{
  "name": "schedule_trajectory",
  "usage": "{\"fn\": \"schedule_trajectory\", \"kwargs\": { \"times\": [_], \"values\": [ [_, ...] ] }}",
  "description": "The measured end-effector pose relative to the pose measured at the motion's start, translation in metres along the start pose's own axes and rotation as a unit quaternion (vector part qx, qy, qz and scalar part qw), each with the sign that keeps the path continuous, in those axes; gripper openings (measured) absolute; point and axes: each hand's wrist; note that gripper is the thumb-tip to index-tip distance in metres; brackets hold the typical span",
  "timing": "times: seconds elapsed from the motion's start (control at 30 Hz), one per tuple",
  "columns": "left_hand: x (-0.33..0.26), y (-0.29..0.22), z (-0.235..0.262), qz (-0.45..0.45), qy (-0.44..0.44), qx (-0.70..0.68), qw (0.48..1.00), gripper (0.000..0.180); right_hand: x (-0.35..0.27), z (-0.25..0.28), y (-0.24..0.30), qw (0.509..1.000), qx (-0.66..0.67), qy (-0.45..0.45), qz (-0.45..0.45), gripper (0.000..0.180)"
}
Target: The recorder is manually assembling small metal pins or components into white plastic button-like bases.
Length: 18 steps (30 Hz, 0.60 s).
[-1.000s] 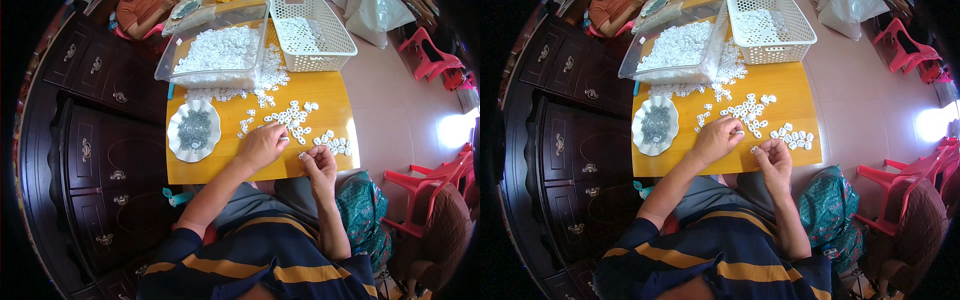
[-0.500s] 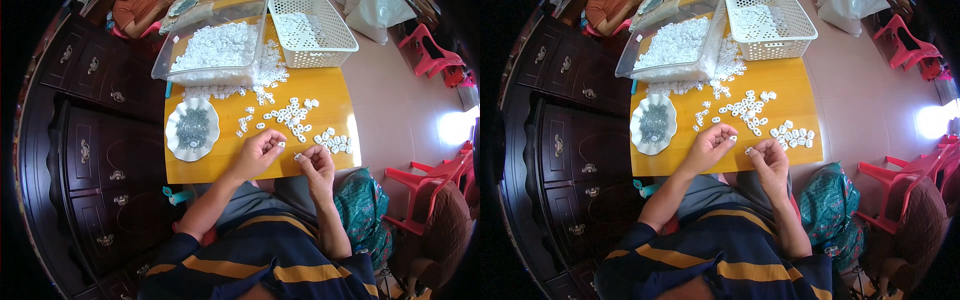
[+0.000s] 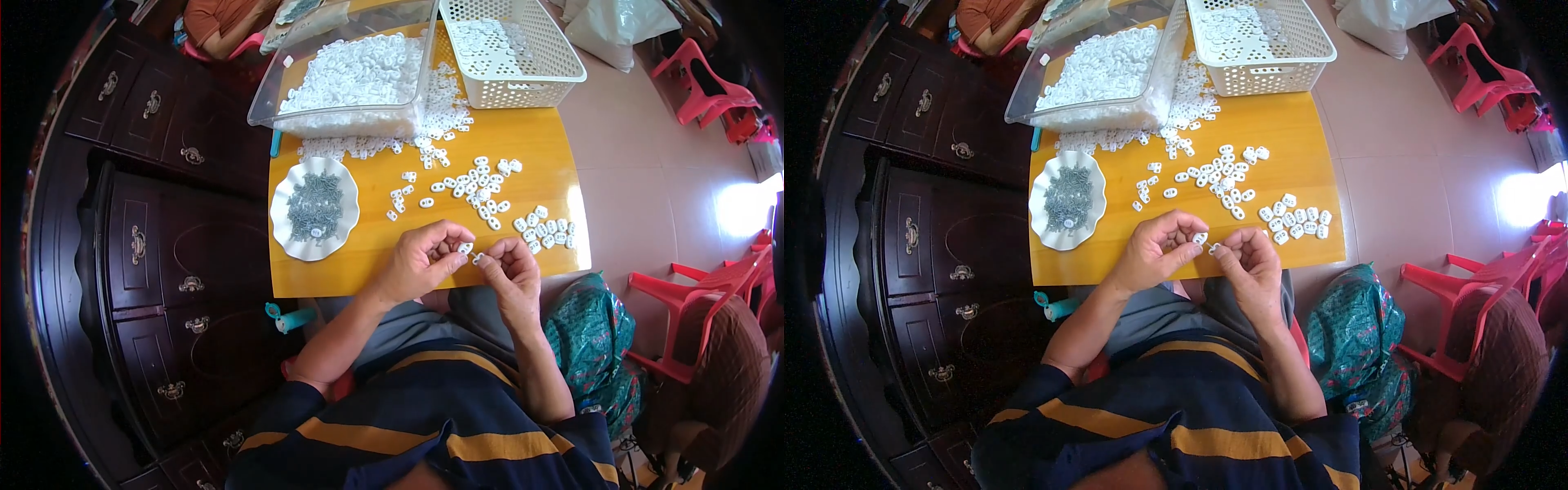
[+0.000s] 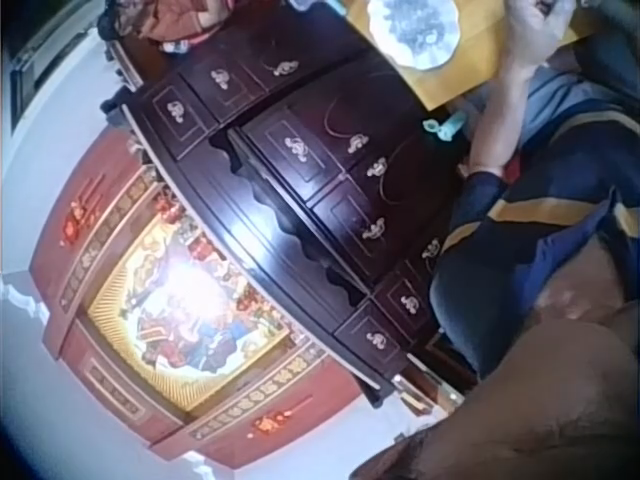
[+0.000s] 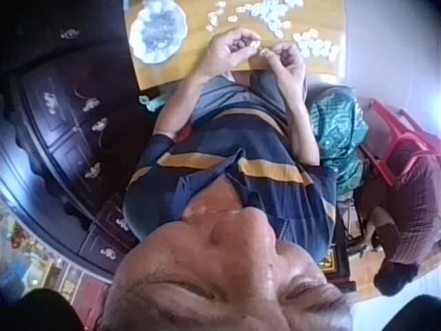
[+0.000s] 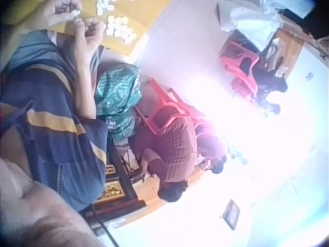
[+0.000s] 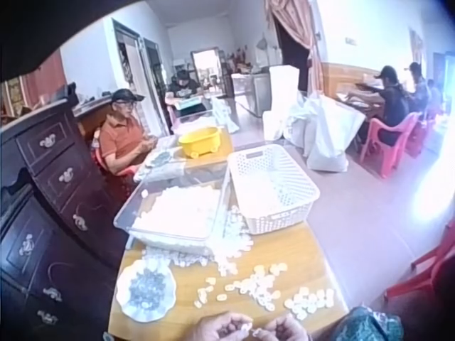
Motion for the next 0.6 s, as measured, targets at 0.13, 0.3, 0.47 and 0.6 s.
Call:
{"fn": "schedule_trajectory", "kwargs": {
  "times": [0.13, 0.3, 0.47, 0.6],
  "values": [
    [0.0009, -0.001, -0.0032, -0.042, -0.027, 0.018, 0.999, 0.024, -0.0001, 0.0008, -0.0003, 1.0, 0.002, 0.012, 0.008, 0.012],
    [0.0013, -0.0029, -0.0029, -0.052, -0.024, 0.029, 0.998, 0.024, -0.0001, 0.0014, 0.0001, 1.0, 0.003, 0.014, -0.001, 0.011],
    [0.0009, -0.0028, -0.0026, -0.053, -0.024, 0.033, 0.998, 0.024, -0.0001, 0.0013, 0.0013, 1.0, -0.006, 0.015, -0.011, 0.011],
    [0.0016, -0.0064, -0.0024, -0.059, -0.021, 0.036, 0.997, 0.024, -0.0003, 0.0004, 0.003, 1.0, -0.012, 0.014, -0.011, 0.012]
  ]
}}
Point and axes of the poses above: each hand's wrist, its own x-axis towards the middle knuckle, its own z-axis out of the back of the hand, y = z × x, and after that the axes turned 6 degrees about -y, right-handed
